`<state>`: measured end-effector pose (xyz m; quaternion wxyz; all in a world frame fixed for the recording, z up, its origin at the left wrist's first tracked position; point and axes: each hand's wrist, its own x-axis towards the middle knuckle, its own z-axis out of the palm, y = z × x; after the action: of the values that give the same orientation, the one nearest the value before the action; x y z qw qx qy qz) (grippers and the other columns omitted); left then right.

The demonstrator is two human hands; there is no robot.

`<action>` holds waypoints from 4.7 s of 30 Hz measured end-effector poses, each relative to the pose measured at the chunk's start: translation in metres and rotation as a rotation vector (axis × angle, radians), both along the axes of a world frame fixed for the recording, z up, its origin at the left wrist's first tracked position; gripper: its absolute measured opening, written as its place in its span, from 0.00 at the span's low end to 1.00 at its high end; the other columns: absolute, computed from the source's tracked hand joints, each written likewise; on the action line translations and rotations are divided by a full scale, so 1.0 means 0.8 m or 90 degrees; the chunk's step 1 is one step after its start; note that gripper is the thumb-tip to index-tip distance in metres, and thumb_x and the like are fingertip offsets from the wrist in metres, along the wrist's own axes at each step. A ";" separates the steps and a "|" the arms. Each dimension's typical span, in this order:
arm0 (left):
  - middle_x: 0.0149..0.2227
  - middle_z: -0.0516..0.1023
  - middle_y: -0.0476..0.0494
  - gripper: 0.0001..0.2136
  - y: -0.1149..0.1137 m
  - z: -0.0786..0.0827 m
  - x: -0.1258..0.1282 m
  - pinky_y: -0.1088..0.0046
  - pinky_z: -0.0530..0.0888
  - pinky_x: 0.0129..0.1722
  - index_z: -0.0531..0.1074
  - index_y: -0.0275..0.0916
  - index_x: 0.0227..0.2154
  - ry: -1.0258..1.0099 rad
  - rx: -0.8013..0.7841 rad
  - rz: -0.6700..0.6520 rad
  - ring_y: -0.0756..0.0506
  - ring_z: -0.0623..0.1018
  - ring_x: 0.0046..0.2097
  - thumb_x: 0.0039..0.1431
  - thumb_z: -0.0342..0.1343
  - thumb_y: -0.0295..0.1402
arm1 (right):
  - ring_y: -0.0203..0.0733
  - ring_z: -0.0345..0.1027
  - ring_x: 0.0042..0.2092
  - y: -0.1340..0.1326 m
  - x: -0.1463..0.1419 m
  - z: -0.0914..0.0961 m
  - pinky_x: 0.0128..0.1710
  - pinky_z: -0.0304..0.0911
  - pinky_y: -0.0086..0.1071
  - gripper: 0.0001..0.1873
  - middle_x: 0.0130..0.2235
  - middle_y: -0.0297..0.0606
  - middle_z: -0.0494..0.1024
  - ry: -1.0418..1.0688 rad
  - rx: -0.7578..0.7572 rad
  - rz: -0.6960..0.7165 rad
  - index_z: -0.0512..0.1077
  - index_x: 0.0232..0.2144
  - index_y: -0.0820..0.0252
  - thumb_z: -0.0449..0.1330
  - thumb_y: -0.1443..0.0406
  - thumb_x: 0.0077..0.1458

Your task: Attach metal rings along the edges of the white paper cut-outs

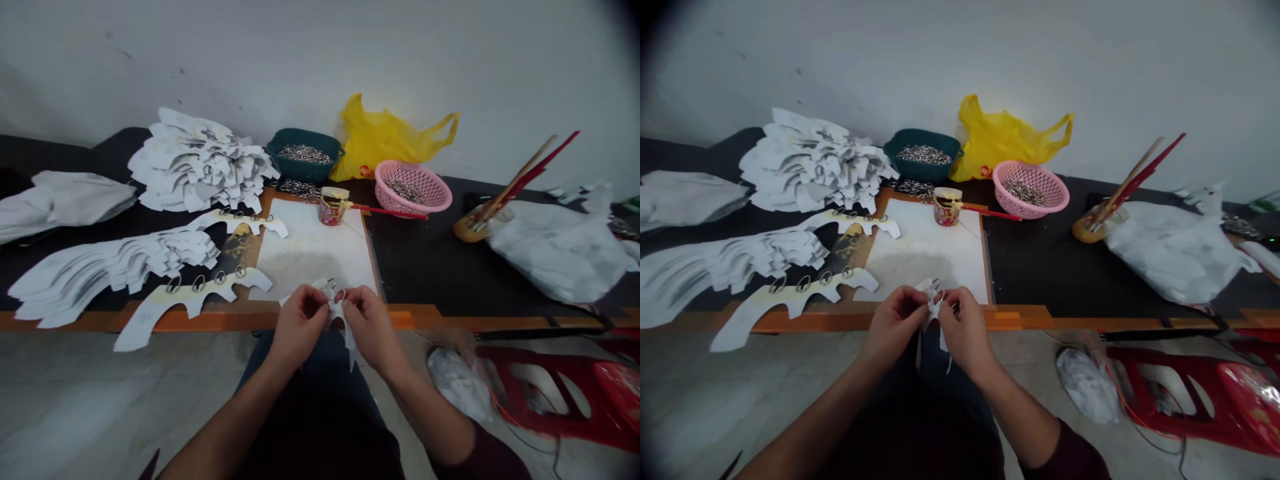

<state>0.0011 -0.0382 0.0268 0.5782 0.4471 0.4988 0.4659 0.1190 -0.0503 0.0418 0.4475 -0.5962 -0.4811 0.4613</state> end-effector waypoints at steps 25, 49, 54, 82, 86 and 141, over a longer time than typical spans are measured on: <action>0.24 0.67 0.50 0.09 0.003 0.014 -0.009 0.77 0.63 0.27 0.68 0.37 0.23 0.113 0.032 -0.091 0.51 0.67 0.28 0.50 0.54 0.38 | 0.40 0.65 0.37 -0.003 0.013 -0.008 0.33 0.60 0.32 0.05 0.35 0.38 0.73 -0.122 0.034 0.066 0.60 0.23 0.57 0.52 0.67 0.49; 0.34 0.63 0.46 0.05 -0.004 0.007 -0.014 0.74 0.67 0.34 0.68 0.38 0.26 0.296 0.252 -0.028 0.48 0.67 0.37 0.52 0.49 0.24 | 0.39 0.65 0.42 -0.011 0.026 -0.007 0.38 0.60 0.31 0.05 0.40 0.39 0.72 -0.060 0.069 0.171 0.61 0.26 0.57 0.52 0.65 0.54; 0.32 0.64 0.46 0.04 -0.001 0.005 -0.017 0.74 0.66 0.32 0.68 0.38 0.25 0.300 0.208 -0.052 0.49 0.68 0.35 0.51 0.51 0.25 | 0.39 0.65 0.40 -0.010 0.028 -0.006 0.37 0.60 0.31 0.05 0.39 0.39 0.71 -0.069 0.071 0.197 0.61 0.26 0.58 0.52 0.65 0.53; 0.30 0.71 0.51 0.22 0.040 0.042 -0.037 0.73 0.68 0.35 0.55 0.42 0.47 0.247 0.220 -0.218 0.50 0.72 0.33 0.48 0.51 0.26 | 0.38 0.66 0.40 0.031 0.045 0.029 0.40 0.61 0.31 0.04 0.39 0.39 0.73 -0.121 0.118 0.340 0.61 0.26 0.58 0.53 0.67 0.53; 0.27 0.72 0.51 0.20 0.047 0.067 -0.037 0.75 0.67 0.30 0.58 0.41 0.45 0.221 0.141 -0.234 0.50 0.72 0.30 0.45 0.52 0.27 | 0.37 0.66 0.39 0.045 0.050 0.054 0.37 0.61 0.30 0.04 0.39 0.38 0.73 -0.139 0.116 0.400 0.61 0.26 0.59 0.52 0.67 0.53; 0.41 0.62 0.38 0.07 0.044 -0.031 -0.008 0.68 0.69 0.45 0.63 0.35 0.35 0.586 0.458 -0.184 0.45 0.66 0.44 0.52 0.46 0.23 | 0.40 0.63 0.51 0.051 0.029 -0.058 0.55 0.33 0.43 0.09 0.33 0.35 0.75 -0.637 0.355 0.174 0.69 0.31 0.57 0.49 0.70 0.57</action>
<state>-0.0055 -0.0031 0.0018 0.1724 0.8336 0.4433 0.2807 0.1421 -0.0098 -0.0049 0.2424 -0.5337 -0.8094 0.0338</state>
